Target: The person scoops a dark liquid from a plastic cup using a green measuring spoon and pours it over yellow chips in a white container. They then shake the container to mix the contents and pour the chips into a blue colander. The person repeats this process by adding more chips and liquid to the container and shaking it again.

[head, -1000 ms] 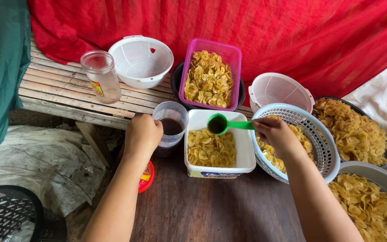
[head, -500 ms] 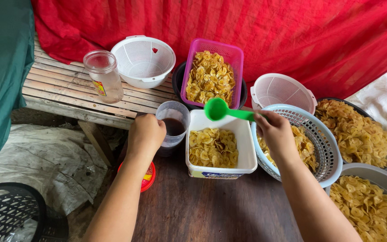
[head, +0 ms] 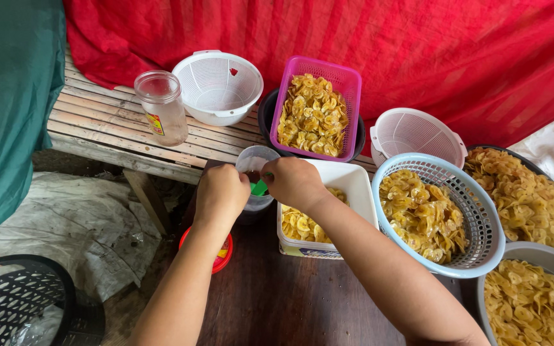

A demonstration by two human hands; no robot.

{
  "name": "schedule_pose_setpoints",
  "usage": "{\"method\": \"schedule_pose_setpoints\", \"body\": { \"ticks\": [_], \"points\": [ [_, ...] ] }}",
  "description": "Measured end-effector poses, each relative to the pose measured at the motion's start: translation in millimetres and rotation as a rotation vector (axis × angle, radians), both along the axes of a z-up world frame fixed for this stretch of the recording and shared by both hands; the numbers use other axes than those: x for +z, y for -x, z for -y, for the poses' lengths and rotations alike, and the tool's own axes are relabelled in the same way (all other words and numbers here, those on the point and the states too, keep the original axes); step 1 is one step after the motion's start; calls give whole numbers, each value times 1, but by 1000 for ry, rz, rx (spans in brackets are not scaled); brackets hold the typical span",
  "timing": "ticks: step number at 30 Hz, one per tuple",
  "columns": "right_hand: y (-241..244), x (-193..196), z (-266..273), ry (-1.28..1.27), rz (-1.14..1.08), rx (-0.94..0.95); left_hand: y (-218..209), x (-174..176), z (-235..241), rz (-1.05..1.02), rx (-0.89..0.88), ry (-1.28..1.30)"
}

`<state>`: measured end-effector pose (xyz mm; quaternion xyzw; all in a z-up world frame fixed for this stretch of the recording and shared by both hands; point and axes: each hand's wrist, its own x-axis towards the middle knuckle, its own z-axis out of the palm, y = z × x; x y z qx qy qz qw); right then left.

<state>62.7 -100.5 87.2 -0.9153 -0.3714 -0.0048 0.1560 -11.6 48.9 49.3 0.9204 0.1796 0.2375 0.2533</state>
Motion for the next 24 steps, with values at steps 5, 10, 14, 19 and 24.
{"method": "schedule_pose_setpoints", "body": {
  "ticks": [5,10,14,19,24],
  "points": [
    [-38,-31,13,-327,-288,56,0,0,1,-22,7,19],
    [-59,-43,39,-615,-816,-198,2,4,0,-34,1,41],
    [-63,-42,56,-766,-1047,-330,2,5,-1,-58,18,50],
    [-66,-42,71,-929,-1248,-318,2,4,-3,-39,5,33],
    [-68,-37,88,-1001,-1306,-266,2,3,-4,-55,14,44]
  ]
}}
